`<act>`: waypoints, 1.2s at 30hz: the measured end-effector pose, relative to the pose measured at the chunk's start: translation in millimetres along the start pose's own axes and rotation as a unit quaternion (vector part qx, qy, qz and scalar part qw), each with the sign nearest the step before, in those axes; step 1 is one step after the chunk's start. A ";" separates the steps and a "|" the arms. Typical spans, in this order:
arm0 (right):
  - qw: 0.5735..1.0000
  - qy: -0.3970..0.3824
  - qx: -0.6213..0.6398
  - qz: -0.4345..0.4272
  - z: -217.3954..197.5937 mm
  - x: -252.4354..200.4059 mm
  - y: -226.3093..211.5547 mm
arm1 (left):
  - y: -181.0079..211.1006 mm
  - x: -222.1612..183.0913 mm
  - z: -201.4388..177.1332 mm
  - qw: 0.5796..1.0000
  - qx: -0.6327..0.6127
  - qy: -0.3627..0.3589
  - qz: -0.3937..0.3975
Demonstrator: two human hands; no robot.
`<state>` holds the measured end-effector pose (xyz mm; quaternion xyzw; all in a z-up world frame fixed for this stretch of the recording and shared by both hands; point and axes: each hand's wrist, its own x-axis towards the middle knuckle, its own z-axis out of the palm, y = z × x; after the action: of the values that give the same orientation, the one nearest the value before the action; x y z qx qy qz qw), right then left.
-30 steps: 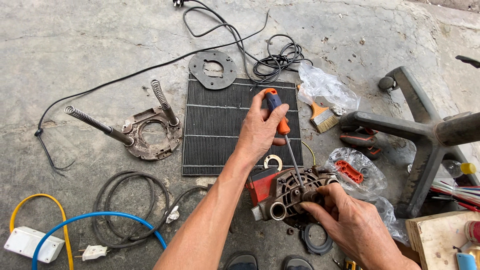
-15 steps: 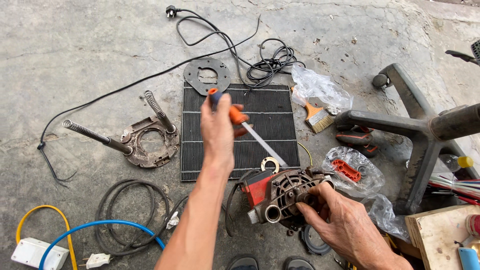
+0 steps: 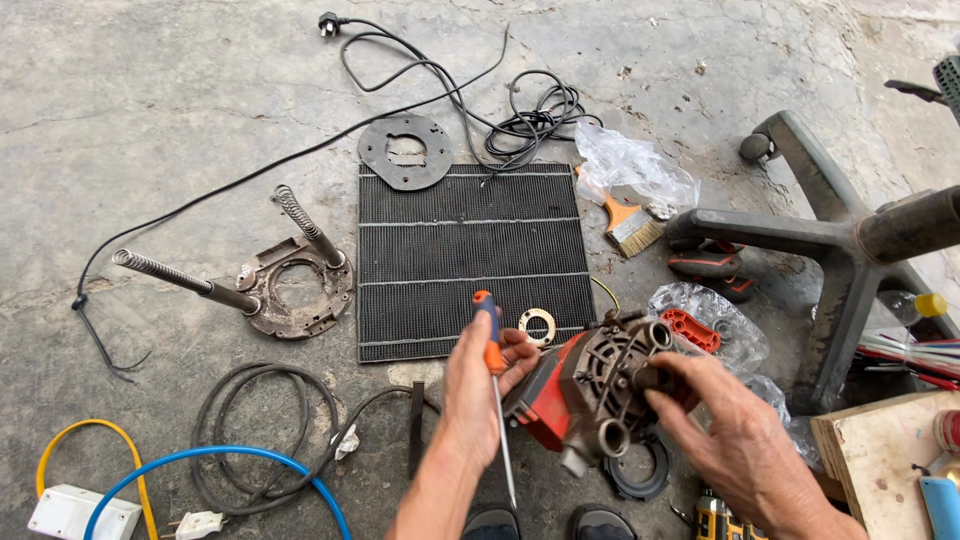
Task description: The person disassembles and reassembles a mechanical water pump component on a concrete floor using a power drill and a screwdriver to manipulate internal parts.
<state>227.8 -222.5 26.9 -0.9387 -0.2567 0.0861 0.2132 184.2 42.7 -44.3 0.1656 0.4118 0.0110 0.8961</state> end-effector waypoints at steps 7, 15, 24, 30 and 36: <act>0.958 0.094 0.177 0.203 9.1 -10.9 32.0 | -46.2 -36.8 18.6 0.999 0.025 0.016 -0.019; 0.917 0.105 0.271 0.274 6.9 -16.0 30.9 | -66.5 -45.1 16.4 0.994 0.061 0.050 -0.072; 0.909 0.111 0.253 0.313 7.6 -18.5 28.6 | -47.0 -58.6 16.3 0.959 0.280 -0.005 0.048; 0.907 0.116 0.257 0.312 5.5 -19.7 13.7 | -28.8 -91.5 16.2 0.964 0.227 -0.041 0.134; 0.897 0.119 0.294 0.307 7.0 -23.4 11.1 | -34.2 -107.5 -1.3 0.975 0.022 -0.010 0.222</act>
<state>211.0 -240.7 17.0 -0.8688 0.1083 0.1063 0.4714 108.2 -6.0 23.4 0.2724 0.3557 0.1991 0.8716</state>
